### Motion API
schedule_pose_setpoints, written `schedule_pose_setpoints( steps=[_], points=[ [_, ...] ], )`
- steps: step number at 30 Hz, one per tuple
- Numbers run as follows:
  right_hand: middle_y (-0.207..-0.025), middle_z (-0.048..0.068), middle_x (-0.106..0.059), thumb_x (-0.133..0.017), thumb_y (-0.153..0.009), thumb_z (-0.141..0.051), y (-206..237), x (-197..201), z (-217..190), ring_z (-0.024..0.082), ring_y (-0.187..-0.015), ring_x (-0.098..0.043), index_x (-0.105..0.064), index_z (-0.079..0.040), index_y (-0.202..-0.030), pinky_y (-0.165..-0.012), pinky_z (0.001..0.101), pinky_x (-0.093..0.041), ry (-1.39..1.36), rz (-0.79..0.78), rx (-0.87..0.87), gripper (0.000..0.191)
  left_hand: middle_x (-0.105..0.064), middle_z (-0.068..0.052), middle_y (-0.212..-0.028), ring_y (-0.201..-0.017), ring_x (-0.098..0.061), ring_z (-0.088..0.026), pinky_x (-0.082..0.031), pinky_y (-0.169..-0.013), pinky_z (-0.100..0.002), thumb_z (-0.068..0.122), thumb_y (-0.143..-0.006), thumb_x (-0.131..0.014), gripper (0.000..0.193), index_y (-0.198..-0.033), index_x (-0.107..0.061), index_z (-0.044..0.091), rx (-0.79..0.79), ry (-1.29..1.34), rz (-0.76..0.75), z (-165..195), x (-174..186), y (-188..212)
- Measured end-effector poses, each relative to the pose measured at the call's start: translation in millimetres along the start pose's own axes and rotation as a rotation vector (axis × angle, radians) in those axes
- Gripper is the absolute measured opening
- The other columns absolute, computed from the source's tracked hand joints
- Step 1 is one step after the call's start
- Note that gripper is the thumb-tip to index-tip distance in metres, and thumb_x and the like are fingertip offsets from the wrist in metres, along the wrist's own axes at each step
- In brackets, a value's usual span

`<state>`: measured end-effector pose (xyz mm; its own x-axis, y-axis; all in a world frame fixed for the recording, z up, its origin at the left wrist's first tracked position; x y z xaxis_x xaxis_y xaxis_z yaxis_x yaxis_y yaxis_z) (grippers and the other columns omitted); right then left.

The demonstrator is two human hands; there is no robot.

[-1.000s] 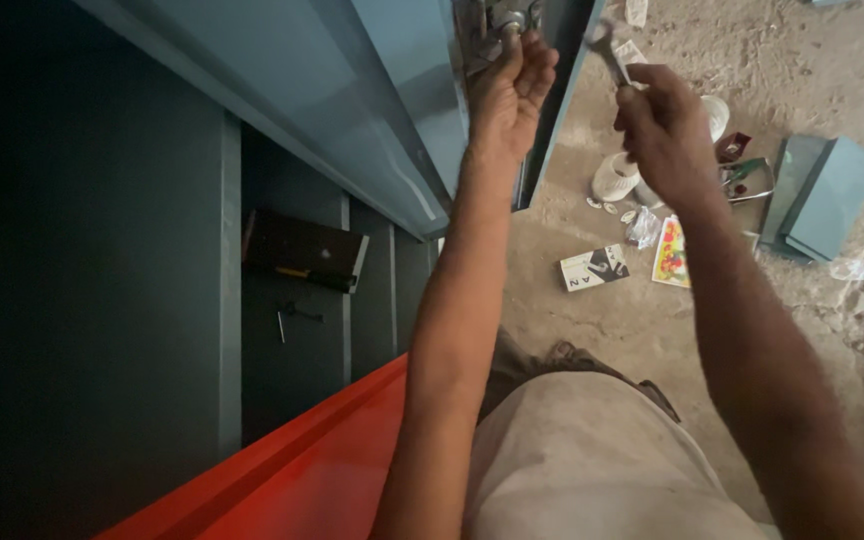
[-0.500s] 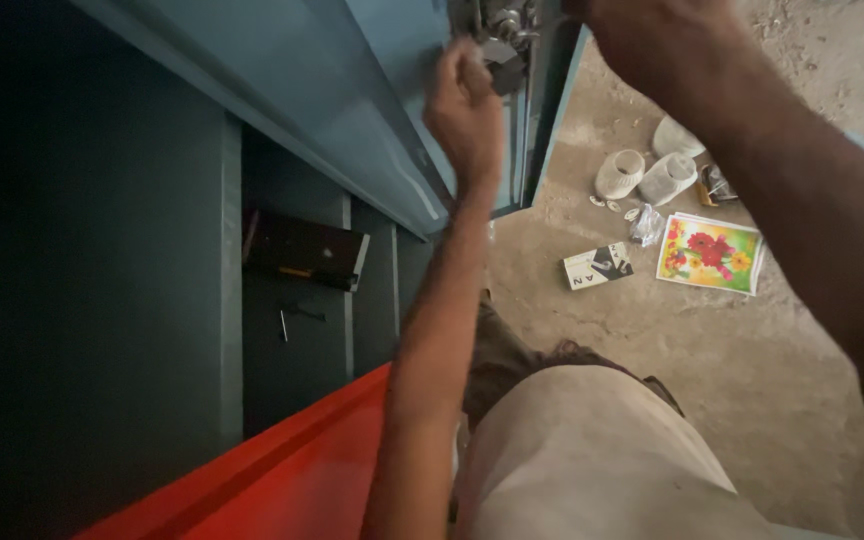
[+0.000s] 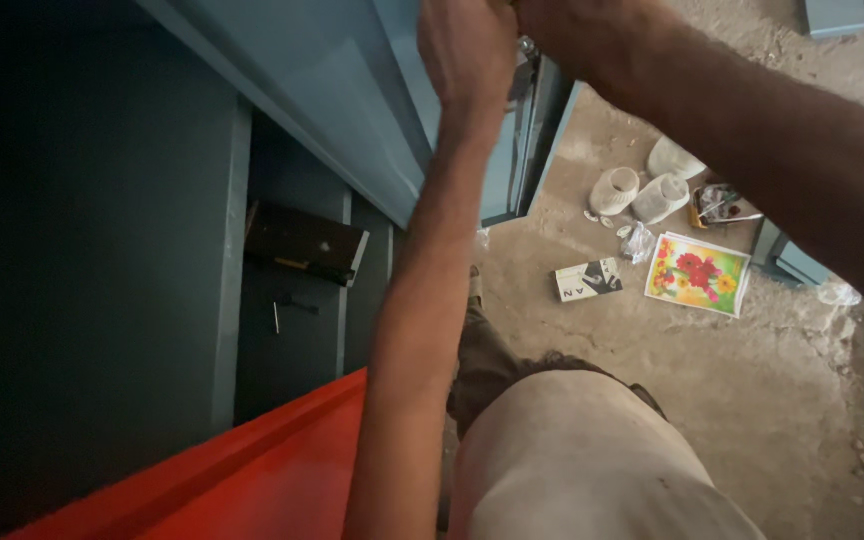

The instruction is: The person uses a screwdriver to drive screws and secure a metal plate to the door of a painted metal cabinet, then picks small hardware parts from containers on the floor and fits a lock mechanism to the cabinet door, tightening it with a wrench.

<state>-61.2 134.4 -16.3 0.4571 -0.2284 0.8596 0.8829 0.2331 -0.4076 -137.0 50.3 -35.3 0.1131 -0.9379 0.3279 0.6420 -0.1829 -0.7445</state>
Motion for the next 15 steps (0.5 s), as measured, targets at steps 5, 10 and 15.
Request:
schedule_pose_setpoints(
  steps=[5,10,15],
  points=[
    [-0.091,0.014,-0.074,-0.063,-0.091,-0.009,57,-19,27,0.03,-0.086,-0.073,-0.073,-0.008,-0.106,-0.065,0.046,-0.055,0.031,-0.083,-0.179,0.018,-0.065,-0.017,-0.071,-0.062,-0.064,-0.039,-0.051,-0.058,-0.048,0.01,-0.095,-0.065,0.009,-0.091,-0.068,0.002,0.005,0.001,-0.098,-9,-9,-7],
    [-0.105,0.012,-0.073,-0.051,-0.108,-0.037,107,-83,-4,0.032,-0.094,-0.067,-0.068,-0.018,-0.127,-0.077,0.0476,-0.05,-0.817,-0.199,-0.913,0.032,-0.068,-0.017,-0.071,-0.068,-0.067,-0.038,-0.053,-0.061,-0.048,0.014,-0.088,-0.067,0.01,-0.085,-0.069,0.004,-0.067,-0.058,-0.059,1,-13,-18],
    [-0.128,0.012,-0.065,-0.061,-0.104,-0.033,16,-95,-130,0.029,-0.119,-0.064,-0.054,-0.009,-0.139,-0.112,0.0511,-0.051,-2.807,0.379,-0.796,0.043,-0.07,-0.016,-0.065,-0.061,-0.068,-0.035,-0.052,-0.056,-0.049,0.017,-0.088,-0.068,0.015,-0.081,-0.071,0.004,0.031,-0.034,-0.13,-12,-20,-14]
  ],
)
Point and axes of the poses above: each hand's wrist, its own y-axis away from the middle knuckle, its own x-axis out of the back of the hand, z = x × y, the point moved 9 cm from there along -y, towards the middle knuckle
